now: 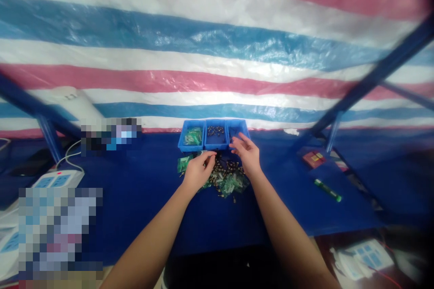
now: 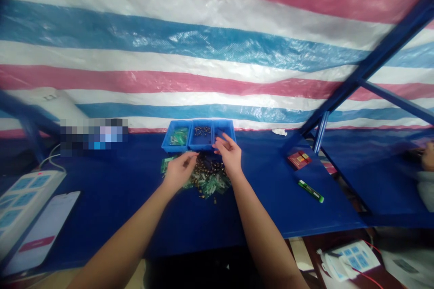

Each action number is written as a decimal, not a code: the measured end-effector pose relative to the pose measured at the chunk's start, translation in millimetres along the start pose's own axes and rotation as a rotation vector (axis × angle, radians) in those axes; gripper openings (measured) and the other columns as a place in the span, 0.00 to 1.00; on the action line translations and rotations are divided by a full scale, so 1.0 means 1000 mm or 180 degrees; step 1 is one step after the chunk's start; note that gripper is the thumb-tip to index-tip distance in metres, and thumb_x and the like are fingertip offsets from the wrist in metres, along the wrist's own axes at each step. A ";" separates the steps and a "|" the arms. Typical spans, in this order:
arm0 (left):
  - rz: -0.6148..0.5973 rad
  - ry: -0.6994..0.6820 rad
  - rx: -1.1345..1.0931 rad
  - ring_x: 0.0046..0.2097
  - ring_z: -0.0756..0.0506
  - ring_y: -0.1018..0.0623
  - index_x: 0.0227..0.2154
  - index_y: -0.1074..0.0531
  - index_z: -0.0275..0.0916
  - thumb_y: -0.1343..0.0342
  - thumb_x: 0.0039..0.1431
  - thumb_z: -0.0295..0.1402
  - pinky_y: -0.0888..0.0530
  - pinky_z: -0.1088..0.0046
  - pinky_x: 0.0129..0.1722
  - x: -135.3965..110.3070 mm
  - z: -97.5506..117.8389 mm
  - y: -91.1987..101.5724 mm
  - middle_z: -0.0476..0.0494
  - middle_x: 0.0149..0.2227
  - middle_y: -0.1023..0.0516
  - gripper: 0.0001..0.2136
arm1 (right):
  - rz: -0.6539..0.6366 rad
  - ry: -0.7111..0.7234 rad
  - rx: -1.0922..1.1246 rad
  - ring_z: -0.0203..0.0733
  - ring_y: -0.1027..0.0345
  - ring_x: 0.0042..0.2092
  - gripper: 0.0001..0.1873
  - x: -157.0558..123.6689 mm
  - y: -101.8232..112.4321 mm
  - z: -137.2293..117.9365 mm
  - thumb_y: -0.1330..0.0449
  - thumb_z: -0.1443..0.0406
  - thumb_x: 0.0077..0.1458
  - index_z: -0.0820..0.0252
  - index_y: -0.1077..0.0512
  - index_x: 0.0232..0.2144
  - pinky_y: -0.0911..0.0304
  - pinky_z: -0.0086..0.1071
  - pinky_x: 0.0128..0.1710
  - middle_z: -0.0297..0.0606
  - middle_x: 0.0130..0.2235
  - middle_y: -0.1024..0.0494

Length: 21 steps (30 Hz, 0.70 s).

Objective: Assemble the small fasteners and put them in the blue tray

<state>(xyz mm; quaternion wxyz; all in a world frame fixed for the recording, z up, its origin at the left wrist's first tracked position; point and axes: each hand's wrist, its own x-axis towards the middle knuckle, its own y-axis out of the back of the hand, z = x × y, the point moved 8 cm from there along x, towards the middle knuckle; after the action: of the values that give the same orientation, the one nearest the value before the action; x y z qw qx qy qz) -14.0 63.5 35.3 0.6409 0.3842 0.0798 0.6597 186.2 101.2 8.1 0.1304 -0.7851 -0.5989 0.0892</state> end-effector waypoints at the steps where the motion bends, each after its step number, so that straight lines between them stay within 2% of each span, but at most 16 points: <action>1: -0.0010 0.0013 -0.0006 0.24 0.52 0.27 0.43 0.23 0.43 0.48 0.64 0.36 0.32 0.77 0.27 0.000 0.000 0.000 0.51 0.27 0.23 0.11 | -0.0062 0.0131 -0.0060 0.42 0.23 0.37 0.33 -0.001 -0.001 -0.004 0.32 0.57 0.46 0.57 0.31 0.55 0.27 0.35 0.33 0.45 0.49 0.22; 3: -0.0027 0.0031 -0.0022 0.24 0.52 0.27 0.43 0.23 0.43 0.48 0.64 0.36 0.31 0.77 0.27 0.000 -0.001 -0.001 0.52 0.27 0.22 0.11 | -0.0153 0.0410 -0.0427 0.42 0.23 0.38 0.31 -0.004 -0.004 -0.012 0.35 0.57 0.51 0.55 0.32 0.57 0.27 0.37 0.36 0.44 0.51 0.23; 5: -0.0048 0.0035 -0.0021 0.24 0.52 0.27 0.43 0.23 0.43 0.49 0.64 0.36 0.31 0.77 0.27 0.000 -0.001 -0.001 0.52 0.27 0.23 0.11 | -0.0279 0.0703 -0.1053 0.42 0.24 0.36 0.20 -0.007 -0.007 -0.017 0.40 0.58 0.56 0.57 0.26 0.49 0.28 0.36 0.37 0.42 0.45 0.20; 7: -0.0058 0.0025 0.0017 0.24 0.52 0.27 0.43 0.23 0.43 0.49 0.64 0.37 0.31 0.77 0.28 0.001 -0.001 -0.001 0.52 0.27 0.22 0.11 | -0.0576 0.0997 -0.1748 0.42 0.25 0.36 0.13 -0.012 -0.016 -0.017 0.42 0.60 0.58 0.58 0.22 0.41 0.29 0.36 0.39 0.40 0.38 0.19; 12: -0.0040 0.0004 0.0055 0.27 0.51 0.25 0.42 0.23 0.43 0.49 0.64 0.37 0.29 0.77 0.30 0.001 0.000 -0.001 0.50 0.30 0.20 0.11 | -0.1329 0.1653 -0.3158 0.46 0.30 0.45 0.13 -0.025 -0.040 -0.004 0.42 0.69 0.55 0.57 0.22 0.42 0.35 0.40 0.50 0.41 0.42 0.21; 16: -0.0074 0.0021 0.0075 0.26 0.51 0.25 0.43 0.23 0.43 0.49 0.64 0.38 0.29 0.77 0.29 0.001 0.001 -0.002 0.50 0.30 0.20 0.11 | -0.1423 0.1613 -0.3556 0.47 0.32 0.47 0.11 -0.025 -0.042 0.007 0.41 0.69 0.55 0.59 0.22 0.41 0.36 0.39 0.51 0.43 0.42 0.23; 21: -0.0098 0.0027 0.0074 0.26 0.51 0.25 0.43 0.23 0.43 0.49 0.64 0.37 0.29 0.77 0.29 0.000 0.002 -0.003 0.50 0.31 0.20 0.11 | -0.1369 0.1509 -0.3767 0.46 0.33 0.44 0.05 -0.023 -0.040 0.013 0.39 0.67 0.54 0.59 0.22 0.32 0.37 0.38 0.49 0.42 0.37 0.24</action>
<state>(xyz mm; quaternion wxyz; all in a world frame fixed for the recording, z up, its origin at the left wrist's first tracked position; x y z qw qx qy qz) -10.4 63.4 34.3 0.6462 0.3875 0.0961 0.6504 139.2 89.9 8.3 -0.1791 -0.5858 -0.6450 -0.4569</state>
